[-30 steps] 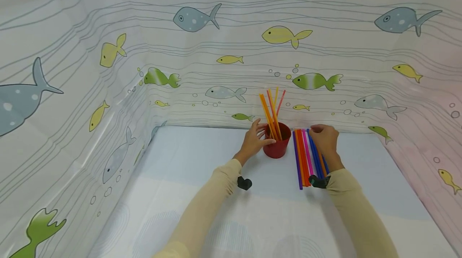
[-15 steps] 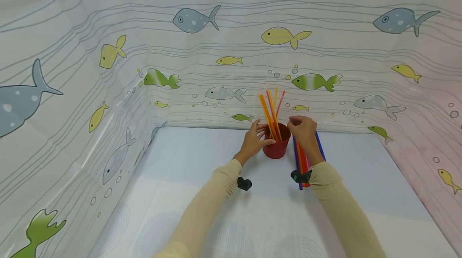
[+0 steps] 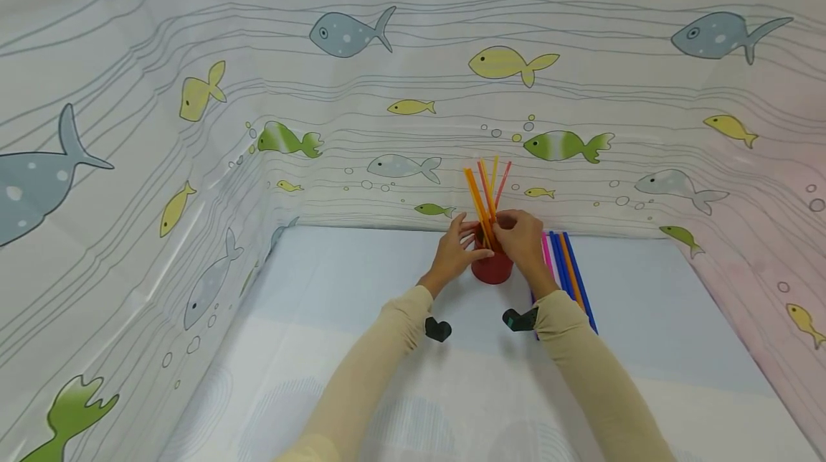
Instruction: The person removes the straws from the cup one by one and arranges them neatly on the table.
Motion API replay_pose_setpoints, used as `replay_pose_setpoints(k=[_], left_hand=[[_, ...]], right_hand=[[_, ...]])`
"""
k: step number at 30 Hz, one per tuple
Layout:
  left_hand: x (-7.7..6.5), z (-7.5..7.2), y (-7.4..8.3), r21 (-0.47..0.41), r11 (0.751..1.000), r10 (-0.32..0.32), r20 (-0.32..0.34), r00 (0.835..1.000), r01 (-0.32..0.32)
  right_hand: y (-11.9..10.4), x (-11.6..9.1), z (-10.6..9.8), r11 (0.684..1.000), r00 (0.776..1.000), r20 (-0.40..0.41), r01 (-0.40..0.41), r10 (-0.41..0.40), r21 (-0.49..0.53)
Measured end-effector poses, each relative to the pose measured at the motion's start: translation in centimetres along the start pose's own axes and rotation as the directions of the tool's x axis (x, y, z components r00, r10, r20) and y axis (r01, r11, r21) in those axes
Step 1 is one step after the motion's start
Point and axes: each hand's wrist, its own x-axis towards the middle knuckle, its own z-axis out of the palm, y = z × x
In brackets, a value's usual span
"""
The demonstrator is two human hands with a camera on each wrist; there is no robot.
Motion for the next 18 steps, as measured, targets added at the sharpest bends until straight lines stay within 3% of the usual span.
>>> replay_pose_setpoints(k=[18], left_hand=[[0.0, 0.0, -0.6, 0.007, 1.0, 0.011, -0.002, 1.0, -0.011]], right_hand=[[0.0, 0.0, 1.6, 0.998, 0.997, 0.068, -0.038, 0.041, -0.043]])
